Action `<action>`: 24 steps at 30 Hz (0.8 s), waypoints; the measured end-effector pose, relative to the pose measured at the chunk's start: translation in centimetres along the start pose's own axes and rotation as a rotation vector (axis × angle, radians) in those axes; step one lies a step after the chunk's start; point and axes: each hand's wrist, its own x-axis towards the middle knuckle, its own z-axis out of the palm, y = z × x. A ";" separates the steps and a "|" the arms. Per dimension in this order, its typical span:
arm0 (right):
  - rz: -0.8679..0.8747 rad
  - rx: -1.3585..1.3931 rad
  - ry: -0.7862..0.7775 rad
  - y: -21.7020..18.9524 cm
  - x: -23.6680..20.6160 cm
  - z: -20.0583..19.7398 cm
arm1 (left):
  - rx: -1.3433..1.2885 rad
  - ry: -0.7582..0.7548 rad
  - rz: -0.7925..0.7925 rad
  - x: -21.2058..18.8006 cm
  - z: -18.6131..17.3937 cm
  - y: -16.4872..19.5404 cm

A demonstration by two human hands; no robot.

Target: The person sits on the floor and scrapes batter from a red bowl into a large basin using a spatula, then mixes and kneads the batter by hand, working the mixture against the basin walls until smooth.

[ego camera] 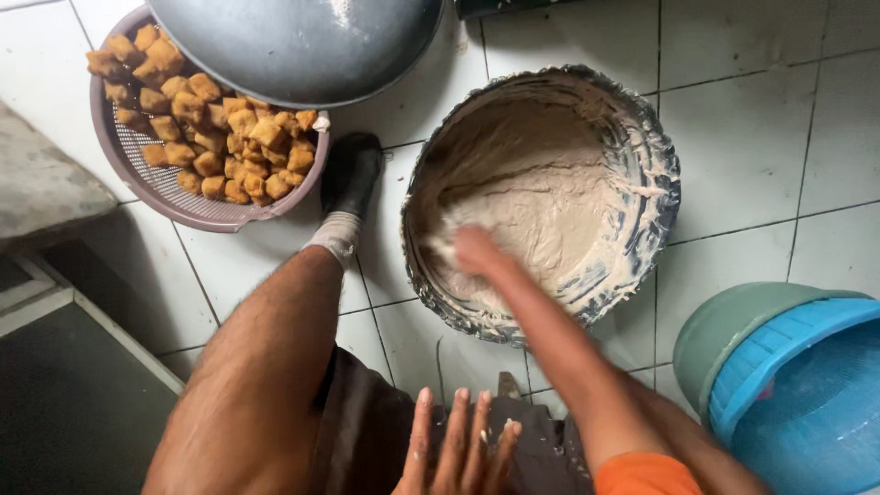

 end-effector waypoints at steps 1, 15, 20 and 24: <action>0.032 -0.052 -0.049 2.6 -1.2 -0.8 | 0.015 -0.012 0.003 -0.3 -0.1 -0.1; 1.050 0.260 0.231 4.8 -5.1 -0.3 | 0.061 0.011 0.045 0.1 -2.1 -1.3; 1.056 0.456 0.359 4.3 -4.1 -1.6 | -0.026 -0.037 0.064 -0.7 -1.8 -0.9; 0.867 0.583 0.414 3.7 -3.6 -2.3 | -0.014 -0.058 0.079 -0.9 -1.7 -0.8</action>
